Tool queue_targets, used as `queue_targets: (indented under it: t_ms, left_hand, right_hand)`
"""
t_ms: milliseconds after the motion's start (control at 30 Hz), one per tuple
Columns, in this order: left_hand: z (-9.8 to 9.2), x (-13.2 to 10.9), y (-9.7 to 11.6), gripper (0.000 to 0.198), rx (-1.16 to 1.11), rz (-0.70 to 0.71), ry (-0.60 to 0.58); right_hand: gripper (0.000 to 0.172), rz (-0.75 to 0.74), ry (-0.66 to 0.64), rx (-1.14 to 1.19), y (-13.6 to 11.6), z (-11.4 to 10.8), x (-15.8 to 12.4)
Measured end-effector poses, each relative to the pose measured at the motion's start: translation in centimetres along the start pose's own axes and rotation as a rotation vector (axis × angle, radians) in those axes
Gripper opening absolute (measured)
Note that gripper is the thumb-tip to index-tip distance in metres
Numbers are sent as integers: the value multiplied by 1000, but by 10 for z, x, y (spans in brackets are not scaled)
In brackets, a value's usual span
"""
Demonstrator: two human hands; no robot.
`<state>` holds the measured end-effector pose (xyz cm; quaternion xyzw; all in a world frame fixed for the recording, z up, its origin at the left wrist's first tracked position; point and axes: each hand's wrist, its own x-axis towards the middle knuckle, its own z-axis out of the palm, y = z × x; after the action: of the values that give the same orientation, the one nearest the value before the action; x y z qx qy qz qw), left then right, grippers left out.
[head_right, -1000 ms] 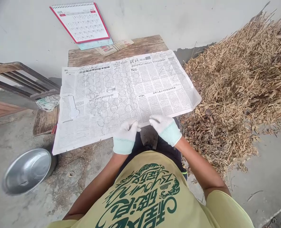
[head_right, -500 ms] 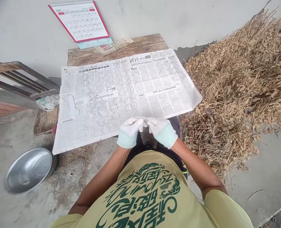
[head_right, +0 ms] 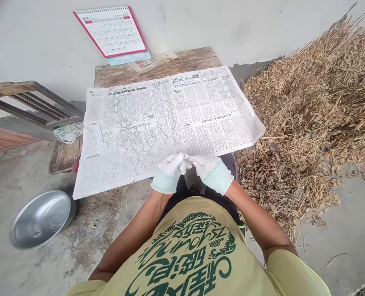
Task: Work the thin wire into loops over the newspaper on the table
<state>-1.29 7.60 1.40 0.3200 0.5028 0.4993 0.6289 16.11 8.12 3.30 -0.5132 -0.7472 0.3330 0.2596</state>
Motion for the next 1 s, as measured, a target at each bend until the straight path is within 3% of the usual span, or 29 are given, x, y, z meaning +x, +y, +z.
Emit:
queue_targets:
  t_ms: [200, 400, 567, 800, 900, 1000]
  left_hand:
    - [-6, 1, 7, 27, 210, 138, 70]
    - [-4, -1, 13, 19, 378, 201, 161]
    - [-5, -2, 11, 35, 290, 227, 118]
    - [-6, -1, 9, 31, -82, 56, 59]
    - [-7, 3, 7, 31, -116, 114, 109]
    - [-11, 5, 4, 50, -9, 184, 149]
  right_hand:
    - [36, -12, 99, -51, -2, 2, -3]
    - [38, -12, 47, -49, -9, 5, -3]
    - [38, 19, 6, 40, -10, 8, -7]
    - [34, 43, 42, 200, -8, 8, -11]
    - [33, 124, 39, 212, -7, 9, -11]
    - [32, 199, 70, 221, -4, 9, -9]
